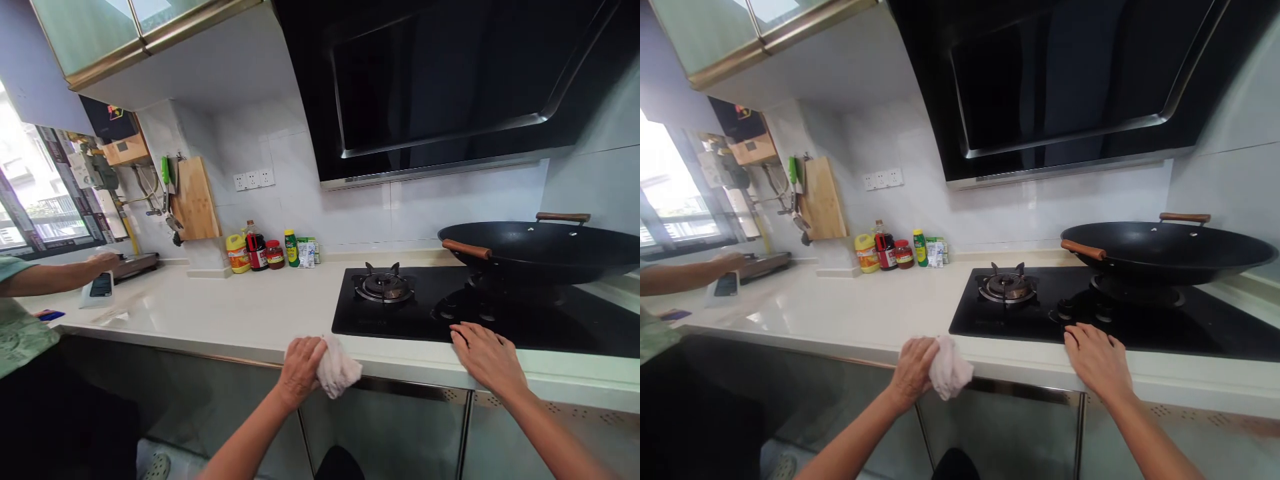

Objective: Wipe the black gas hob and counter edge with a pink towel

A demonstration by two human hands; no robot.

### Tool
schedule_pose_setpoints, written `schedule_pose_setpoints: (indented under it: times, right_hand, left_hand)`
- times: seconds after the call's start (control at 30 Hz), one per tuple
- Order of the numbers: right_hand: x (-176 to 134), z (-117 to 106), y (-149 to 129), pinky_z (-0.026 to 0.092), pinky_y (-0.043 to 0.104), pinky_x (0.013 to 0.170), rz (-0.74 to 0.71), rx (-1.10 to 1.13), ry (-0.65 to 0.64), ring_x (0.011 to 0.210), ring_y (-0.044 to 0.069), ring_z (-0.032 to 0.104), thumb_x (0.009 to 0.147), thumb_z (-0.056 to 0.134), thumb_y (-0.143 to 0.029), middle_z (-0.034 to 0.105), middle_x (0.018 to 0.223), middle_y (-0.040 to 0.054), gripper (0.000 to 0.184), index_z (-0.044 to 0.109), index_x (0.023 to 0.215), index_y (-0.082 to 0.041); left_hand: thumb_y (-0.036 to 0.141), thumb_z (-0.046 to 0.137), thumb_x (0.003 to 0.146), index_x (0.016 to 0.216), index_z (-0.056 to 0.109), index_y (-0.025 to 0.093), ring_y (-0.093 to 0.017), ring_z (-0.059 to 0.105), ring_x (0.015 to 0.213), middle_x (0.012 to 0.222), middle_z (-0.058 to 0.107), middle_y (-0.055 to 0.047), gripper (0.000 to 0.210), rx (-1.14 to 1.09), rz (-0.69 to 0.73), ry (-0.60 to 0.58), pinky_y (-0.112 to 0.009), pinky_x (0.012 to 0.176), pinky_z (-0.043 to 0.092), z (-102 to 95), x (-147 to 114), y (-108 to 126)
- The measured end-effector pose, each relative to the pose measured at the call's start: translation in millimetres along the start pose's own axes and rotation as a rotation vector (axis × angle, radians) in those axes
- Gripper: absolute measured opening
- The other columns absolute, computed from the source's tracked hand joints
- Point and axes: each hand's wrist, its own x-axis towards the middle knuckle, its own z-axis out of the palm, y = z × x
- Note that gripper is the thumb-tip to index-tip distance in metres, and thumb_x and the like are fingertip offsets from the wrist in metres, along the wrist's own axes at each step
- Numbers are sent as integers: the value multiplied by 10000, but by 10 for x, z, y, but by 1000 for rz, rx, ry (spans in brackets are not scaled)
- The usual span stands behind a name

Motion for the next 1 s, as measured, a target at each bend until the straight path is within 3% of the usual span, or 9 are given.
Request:
schedule_pose_setpoints:
  times: [0.13, 0.27, 0.37, 0.47, 0.63, 0.73, 0.87, 1.0]
  right_hand:
    - [-18, 6, -27, 348, 490, 1088, -8, -10, 6, 1263, 241, 560, 960, 263, -428, 648, 1339, 59, 516, 674, 1229, -270]
    - [-22, 18, -58, 324, 513, 1104, -4, -37, 29, 1247, 262, 563, 965, 254, -442, 652, 1324, 76, 527, 681, 1214, -259]
    - [-11, 15, -62, 312, 537, 1111, -1, -33, 6, 1250, 278, 555, 966, 260, -468, 640, 1339, 81, 531, 674, 1222, -258]
    - [-4, 6, -52, 304, 540, 1121, 17, -8, -22, 1273, 276, 538, 963, 267, -488, 629, 1357, 69, 527, 663, 1232, -269]
    - [-15, 1, -29, 314, 536, 1111, 6, -3, -12, 1279, 271, 536, 959, 273, -472, 626, 1357, 70, 511, 652, 1238, -273]
    - [-10, -8, -11, 322, 528, 1106, 15, 5, -35, 1293, 266, 529, 958, 277, -463, 623, 1365, 64, 501, 654, 1237, -287]
    - [-2, -26, 18, 337, 525, 1098, 6, 11, -54, 1294, 264, 531, 957, 261, -470, 622, 1370, 59, 518, 658, 1237, -289]
    - [-6, -13, 43, 323, 522, 1115, 0, 11, -38, 1293, 259, 534, 949, 251, -471, 627, 1367, 57, 536, 660, 1241, -286]
  left_hand:
    - [383, 623, 884, 1493, 342, 148, -292, 534, 1220, 1287, 624, -159, 711, 38, -53, -1, -472, 1127, 310, -182, -343, -487]
    - [386, 673, 838, 1415, 455, 178, -308, 528, 1219, 1297, 635, -142, 651, 96, -191, -62, -486, 1126, 287, -268, -420, -565]
    - [390, 711, 799, 1355, 527, 212, -318, 538, 1183, 1299, 646, -123, 613, 118, -301, -136, -496, 1095, 302, -265, -285, -348]
    - [391, 727, 779, 1329, 550, 238, -320, 542, 1163, 1305, 645, -111, 598, 108, -326, -164, -505, 1077, 314, -200, -48, 22]
    - [401, 733, 763, 1332, 546, 240, -326, 538, 1153, 1328, 632, -109, 620, 20, -244, -97, -525, 1069, 330, 41, 360, 711]
    - [369, 714, 783, 1342, 541, 237, -319, 541, 1154, 1331, 627, -115, 600, -11, -165, -34, -524, 1059, 347, 167, 489, 916]
    - [270, 657, 828, 1349, 537, 243, -296, 543, 1171, 1325, 622, -115, 535, -7, -46, 26, -508, 1061, 357, 206, 427, 766]
    - [280, 650, 843, 1345, 539, 242, -290, 538, 1178, 1309, 616, -121, 516, 8, -34, -19, -505, 1059, 368, 90, 142, 293]
